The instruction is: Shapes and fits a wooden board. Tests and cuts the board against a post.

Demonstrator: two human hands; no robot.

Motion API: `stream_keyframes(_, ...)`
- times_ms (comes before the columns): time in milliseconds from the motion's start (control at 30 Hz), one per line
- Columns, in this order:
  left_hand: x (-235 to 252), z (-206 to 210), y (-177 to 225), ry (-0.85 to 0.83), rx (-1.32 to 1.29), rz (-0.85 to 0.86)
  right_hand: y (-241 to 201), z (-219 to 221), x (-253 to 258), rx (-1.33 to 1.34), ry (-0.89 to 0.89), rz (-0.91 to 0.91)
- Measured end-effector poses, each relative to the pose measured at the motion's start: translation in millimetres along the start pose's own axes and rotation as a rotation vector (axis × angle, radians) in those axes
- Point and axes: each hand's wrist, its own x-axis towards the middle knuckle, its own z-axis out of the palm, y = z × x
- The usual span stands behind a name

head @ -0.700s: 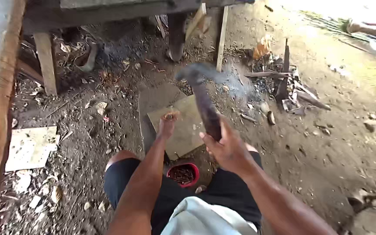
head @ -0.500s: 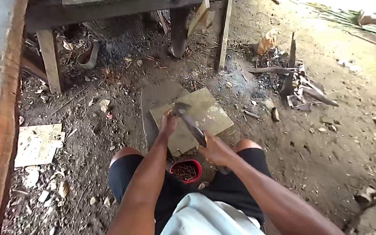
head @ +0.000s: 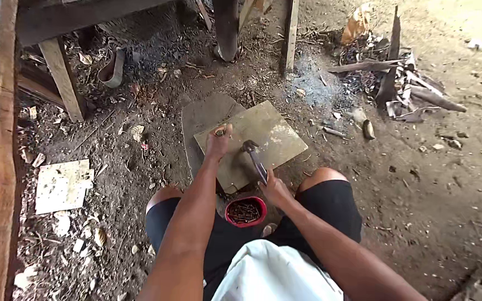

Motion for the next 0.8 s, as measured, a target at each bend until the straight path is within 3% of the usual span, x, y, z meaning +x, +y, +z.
stream_keyframes(133,27.7,-10.1,10.5,0.079,0.093,-0.121,-4.6,4.2,-7.6,-0.03,-0.018,-0.01)
stream_keyframes(333,10.7,-25.2,-11.0,0.017,0.05,0.03,-21.2,-17.8,-11.0,0.044,-0.069,-0.051)
stream_keyframes(600,-15.2,-8.5,-13.9,0.028,0.013,0.069,-62.5,-9.4,56.5,0.066,0.024,-0.053)
stream_keyframes(700,-4.4,-0.1,-9.7,0.13,0.059,-0.063,-57.5,-8.0,55.8,0.064,-0.002,-0.063)
stream_keyframes(800,19.7,0.6,2.9,0.104,0.075,-0.258,-56.9,-9.2,56.6,0.052,-0.013,-0.064)
